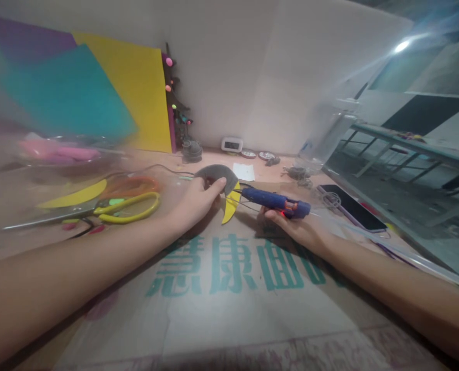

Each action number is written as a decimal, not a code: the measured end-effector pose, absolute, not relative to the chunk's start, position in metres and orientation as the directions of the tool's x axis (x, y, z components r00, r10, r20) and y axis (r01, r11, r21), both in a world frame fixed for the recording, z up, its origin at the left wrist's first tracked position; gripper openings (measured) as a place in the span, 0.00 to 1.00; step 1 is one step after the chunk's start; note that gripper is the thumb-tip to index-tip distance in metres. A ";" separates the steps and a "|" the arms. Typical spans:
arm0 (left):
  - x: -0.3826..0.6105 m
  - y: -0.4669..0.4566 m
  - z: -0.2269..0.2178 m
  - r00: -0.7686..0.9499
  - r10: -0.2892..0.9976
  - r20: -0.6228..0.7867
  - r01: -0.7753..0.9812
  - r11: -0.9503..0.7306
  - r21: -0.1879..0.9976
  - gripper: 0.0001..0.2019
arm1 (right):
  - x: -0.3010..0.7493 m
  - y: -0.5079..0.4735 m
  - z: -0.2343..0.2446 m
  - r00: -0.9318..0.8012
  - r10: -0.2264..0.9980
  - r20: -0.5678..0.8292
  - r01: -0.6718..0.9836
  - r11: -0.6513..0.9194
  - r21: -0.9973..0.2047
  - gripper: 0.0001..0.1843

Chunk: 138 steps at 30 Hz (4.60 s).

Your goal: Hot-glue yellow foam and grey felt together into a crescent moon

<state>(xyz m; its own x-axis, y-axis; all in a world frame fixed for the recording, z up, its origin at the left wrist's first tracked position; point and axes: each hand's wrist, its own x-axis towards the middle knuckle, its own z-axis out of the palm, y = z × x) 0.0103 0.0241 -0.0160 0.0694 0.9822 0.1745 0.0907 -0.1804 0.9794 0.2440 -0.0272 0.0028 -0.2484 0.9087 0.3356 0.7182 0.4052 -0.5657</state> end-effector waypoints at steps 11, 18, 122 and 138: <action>0.009 0.024 -0.013 0.149 0.950 0.274 0.168 -0.298 0.940 0.15 | 0.239 -0.027 0.001 -0.193 0.926 0.324 0.729 0.356 -0.585 0.15; 0.010 0.025 -0.014 0.148 0.951 0.273 0.164 -0.296 0.941 0.13 | 0.238 -0.028 0.002 -0.200 0.935 0.294 0.745 0.340 -0.574 0.15; 0.008 0.028 -0.021 0.143 0.963 0.228 0.107 -0.244 0.964 0.19 | 0.243 -0.024 0.003 -0.007 0.940 0.342 0.784 0.217 -0.581 0.16; 0.008 0.029 -0.021 0.154 0.965 0.213 0.095 -0.229 0.969 0.18 | 0.240 -0.024 0.006 0.017 0.928 0.372 0.793 0.214 -0.570 0.17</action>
